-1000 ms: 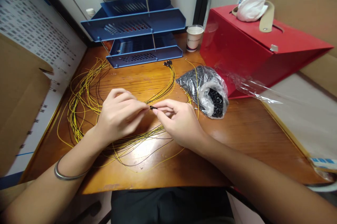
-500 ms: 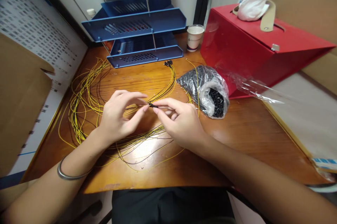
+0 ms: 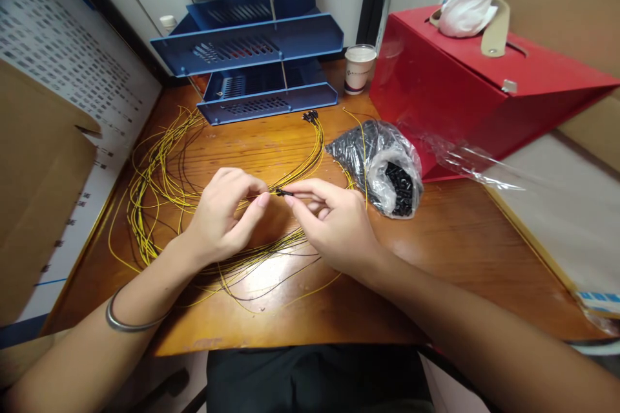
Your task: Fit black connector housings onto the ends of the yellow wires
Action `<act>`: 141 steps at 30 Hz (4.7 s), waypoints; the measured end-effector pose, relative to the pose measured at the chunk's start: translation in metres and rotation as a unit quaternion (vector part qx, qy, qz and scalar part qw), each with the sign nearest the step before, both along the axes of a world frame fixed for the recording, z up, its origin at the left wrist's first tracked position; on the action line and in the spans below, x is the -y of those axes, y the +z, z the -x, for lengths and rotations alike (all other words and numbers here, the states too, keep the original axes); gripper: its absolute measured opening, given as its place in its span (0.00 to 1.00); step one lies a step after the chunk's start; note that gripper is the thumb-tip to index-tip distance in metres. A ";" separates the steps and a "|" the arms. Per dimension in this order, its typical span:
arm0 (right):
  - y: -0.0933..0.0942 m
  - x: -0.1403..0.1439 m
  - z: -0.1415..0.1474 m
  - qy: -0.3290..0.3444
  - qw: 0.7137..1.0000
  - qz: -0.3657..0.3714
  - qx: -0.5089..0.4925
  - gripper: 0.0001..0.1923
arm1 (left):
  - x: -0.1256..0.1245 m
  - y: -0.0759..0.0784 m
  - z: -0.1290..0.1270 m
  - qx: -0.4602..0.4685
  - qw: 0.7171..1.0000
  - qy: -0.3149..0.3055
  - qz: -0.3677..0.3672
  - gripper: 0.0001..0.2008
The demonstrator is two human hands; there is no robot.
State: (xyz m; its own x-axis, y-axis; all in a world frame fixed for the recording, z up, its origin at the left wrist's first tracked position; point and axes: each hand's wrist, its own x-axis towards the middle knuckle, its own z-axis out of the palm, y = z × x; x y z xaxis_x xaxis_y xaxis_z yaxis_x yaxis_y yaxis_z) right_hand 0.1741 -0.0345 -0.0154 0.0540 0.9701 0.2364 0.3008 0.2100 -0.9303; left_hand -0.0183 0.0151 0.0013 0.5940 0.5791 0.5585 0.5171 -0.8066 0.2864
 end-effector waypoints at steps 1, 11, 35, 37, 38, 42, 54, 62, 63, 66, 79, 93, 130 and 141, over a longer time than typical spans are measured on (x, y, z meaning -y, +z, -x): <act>0.000 0.000 0.000 0.000 1.000 0.001 0.000 0.09 | 0.000 0.000 0.000 -0.001 1.000 -0.001 -0.003 0.08; -0.001 -0.001 0.001 0.003 1.000 -0.019 0.001 0.08 | -0.001 0.001 -0.002 -0.005 0.998 0.002 -0.058 0.07; -0.002 -0.002 -0.001 0.002 1.000 -0.007 0.004 0.09 | 0.000 -0.002 -0.001 0.049 0.998 0.032 -0.015 0.07; -0.002 -0.002 0.000 0.000 1.000 -0.006 0.002 0.09 | 0.000 -0.003 -0.001 0.060 0.998 0.033 -0.010 0.06; -0.002 -0.002 0.000 -0.001 1.000 -0.006 0.001 0.09 | 0.000 -0.003 -0.002 0.065 0.997 0.031 -0.011 0.06; -0.002 -0.001 -0.001 0.000 1.000 -0.008 0.009 0.09 | 0.000 -0.002 -0.002 0.060 0.998 0.023 -0.027 0.05; -0.004 -0.001 0.000 0.004 0.998 -0.010 0.057 0.09 | 0.002 0.000 -0.001 0.021 0.999 0.021 -0.042 0.07; -0.002 -0.003 -0.002 0.022 1.000 0.003 0.017 0.09 | 0.000 -0.004 -0.001 0.013 0.999 0.025 -0.027 0.07; -0.001 -0.003 -0.002 0.023 1.000 0.004 0.010 0.09 | 0.000 -0.004 -0.001 0.013 0.999 0.030 -0.028 0.07; -0.001 -0.005 -0.002 0.027 1.000 0.010 -0.003 0.09 | -0.001 -0.004 0.000 0.009 0.999 0.041 -0.033 0.07; -0.001 -0.004 -0.002 0.019 0.999 0.026 0.000 0.09 | -0.004 -0.009 0.001 -0.013 1.000 0.026 -0.010 0.07; 0.000 -0.005 -0.001 0.004 1.000 0.016 -0.013 0.08 | -0.003 -0.004 0.003 -0.002 1.000 0.019 0.004 0.06; 0.005 -0.003 -0.002 0.007 1.000 0.001 -0.011 0.07 | -0.002 -0.004 0.001 -0.001 1.000 -0.020 -0.008 0.06; 0.005 -0.007 -0.005 -0.010 0.999 0.014 -0.030 0.06 | -0.003 -0.004 0.002 -0.010 1.000 -0.004 -0.021 0.06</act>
State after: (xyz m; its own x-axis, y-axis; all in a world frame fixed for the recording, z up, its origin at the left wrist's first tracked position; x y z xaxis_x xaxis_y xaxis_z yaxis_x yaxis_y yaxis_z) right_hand 0.1789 -0.0272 -0.0101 0.0870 0.9751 0.2040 0.2483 0.1771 -0.9524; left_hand -0.0201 0.0184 -0.0026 0.6099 0.5511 0.5695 0.5165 -0.8215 0.2416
